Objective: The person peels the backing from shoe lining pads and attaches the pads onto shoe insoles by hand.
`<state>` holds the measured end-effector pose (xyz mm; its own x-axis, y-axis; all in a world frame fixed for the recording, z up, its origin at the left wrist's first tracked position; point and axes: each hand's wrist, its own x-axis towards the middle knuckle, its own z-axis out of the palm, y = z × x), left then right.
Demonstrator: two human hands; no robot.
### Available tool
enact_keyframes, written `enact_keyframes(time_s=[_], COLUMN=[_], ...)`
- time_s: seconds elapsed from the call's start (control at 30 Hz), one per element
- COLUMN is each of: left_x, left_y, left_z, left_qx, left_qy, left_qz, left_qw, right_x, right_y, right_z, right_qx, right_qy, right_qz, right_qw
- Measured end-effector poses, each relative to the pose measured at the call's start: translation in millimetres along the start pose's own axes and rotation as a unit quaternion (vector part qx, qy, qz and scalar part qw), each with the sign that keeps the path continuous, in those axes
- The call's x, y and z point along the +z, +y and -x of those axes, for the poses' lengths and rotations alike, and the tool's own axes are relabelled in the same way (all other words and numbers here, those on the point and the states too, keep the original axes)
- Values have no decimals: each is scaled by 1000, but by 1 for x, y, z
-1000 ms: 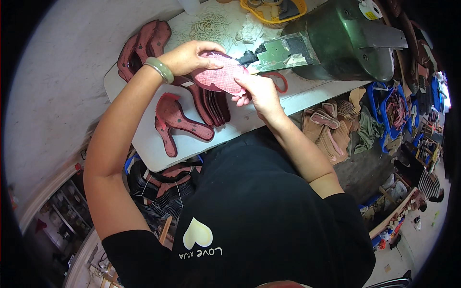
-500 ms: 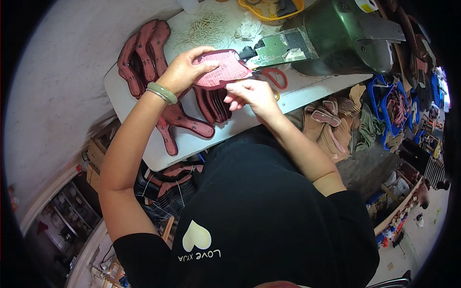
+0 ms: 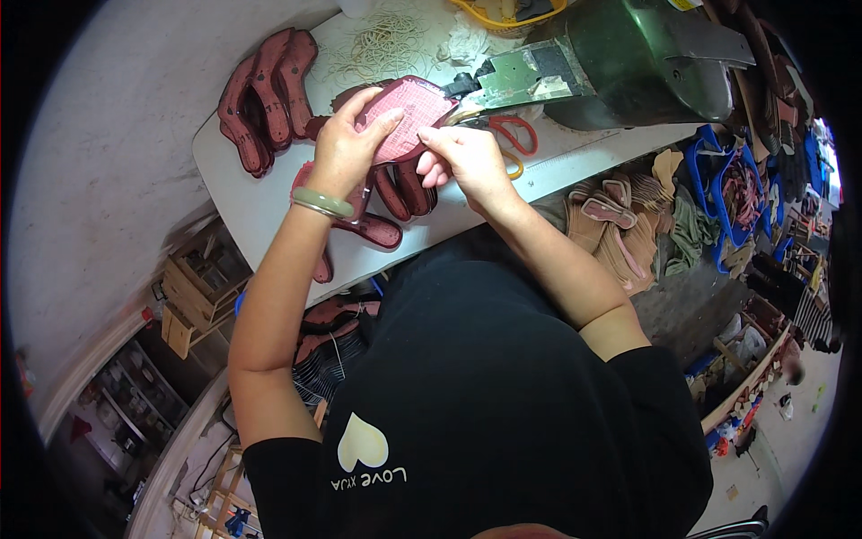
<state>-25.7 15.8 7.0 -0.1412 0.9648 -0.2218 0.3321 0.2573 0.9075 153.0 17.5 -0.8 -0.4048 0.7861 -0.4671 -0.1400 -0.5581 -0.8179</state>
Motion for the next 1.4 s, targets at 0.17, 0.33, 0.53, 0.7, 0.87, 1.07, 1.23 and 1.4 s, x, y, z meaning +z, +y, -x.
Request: enact_keyframes(time_s=[0.17,0.33,0.53,0.7,0.87,1.07,1.23,1.4], left_x=[17,35,57,63,67,64,47,41], left_y=[-6,-11,-5,5,3,-2,-9,-15], left_z=[16,29,39,40,32,27,38,65], left_qx=[6,46,36,32,46,68,51,106], left_qy=[30,99,133,177,181,218,142,112], left_qz=[96,53,80,64,107,101,288,166], left_qw=[995,993,987,982,977,968,946,974], right_x=[-12,-22,-35,-42,-39,-34,-18,-14], right_y=[1,0,26,48,46,44,45,54], right_z=[3,3,12,32,32,25,28,47], right_qx=[-12,-17,-143,-44,-102,-114,-147,-311], right_qy=[-11,13,34,-70,-15,4,-19,-3], right_qz=[33,76,145,103,100,99,157,258], right_qw=[999,997,979,991,990,988,976,915])
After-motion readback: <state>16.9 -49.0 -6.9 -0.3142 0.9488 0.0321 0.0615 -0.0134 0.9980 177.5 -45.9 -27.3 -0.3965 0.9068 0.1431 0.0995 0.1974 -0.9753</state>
